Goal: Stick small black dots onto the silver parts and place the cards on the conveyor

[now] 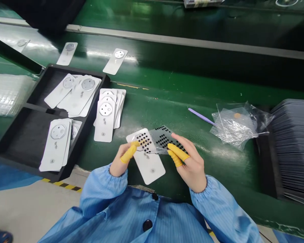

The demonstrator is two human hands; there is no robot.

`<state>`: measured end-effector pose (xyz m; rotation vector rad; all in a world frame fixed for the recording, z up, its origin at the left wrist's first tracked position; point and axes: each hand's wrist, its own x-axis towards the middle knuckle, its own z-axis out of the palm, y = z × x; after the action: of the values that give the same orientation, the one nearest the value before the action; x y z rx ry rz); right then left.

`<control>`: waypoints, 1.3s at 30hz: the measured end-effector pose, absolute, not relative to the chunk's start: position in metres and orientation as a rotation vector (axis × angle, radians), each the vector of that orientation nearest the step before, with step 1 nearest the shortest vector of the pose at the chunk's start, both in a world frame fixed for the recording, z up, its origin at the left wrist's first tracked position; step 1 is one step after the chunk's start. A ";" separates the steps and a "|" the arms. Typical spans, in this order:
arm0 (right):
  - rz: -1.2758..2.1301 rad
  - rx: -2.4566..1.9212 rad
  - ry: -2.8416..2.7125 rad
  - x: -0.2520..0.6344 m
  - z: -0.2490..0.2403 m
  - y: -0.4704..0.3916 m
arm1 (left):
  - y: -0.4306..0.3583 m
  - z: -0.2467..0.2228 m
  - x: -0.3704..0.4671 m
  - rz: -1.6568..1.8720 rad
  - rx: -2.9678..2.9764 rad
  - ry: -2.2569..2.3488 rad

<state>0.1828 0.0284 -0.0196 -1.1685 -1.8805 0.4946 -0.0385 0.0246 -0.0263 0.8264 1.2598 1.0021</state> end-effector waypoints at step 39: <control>0.449 -1.180 -1.859 0.160 -0.060 0.050 | 0.020 -0.018 -0.074 1.021 1.234 1.517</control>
<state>0.1600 0.0501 -0.0603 -1.1797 -1.8594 0.4487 -0.0741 0.0199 -0.0181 1.2337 1.5172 1.0205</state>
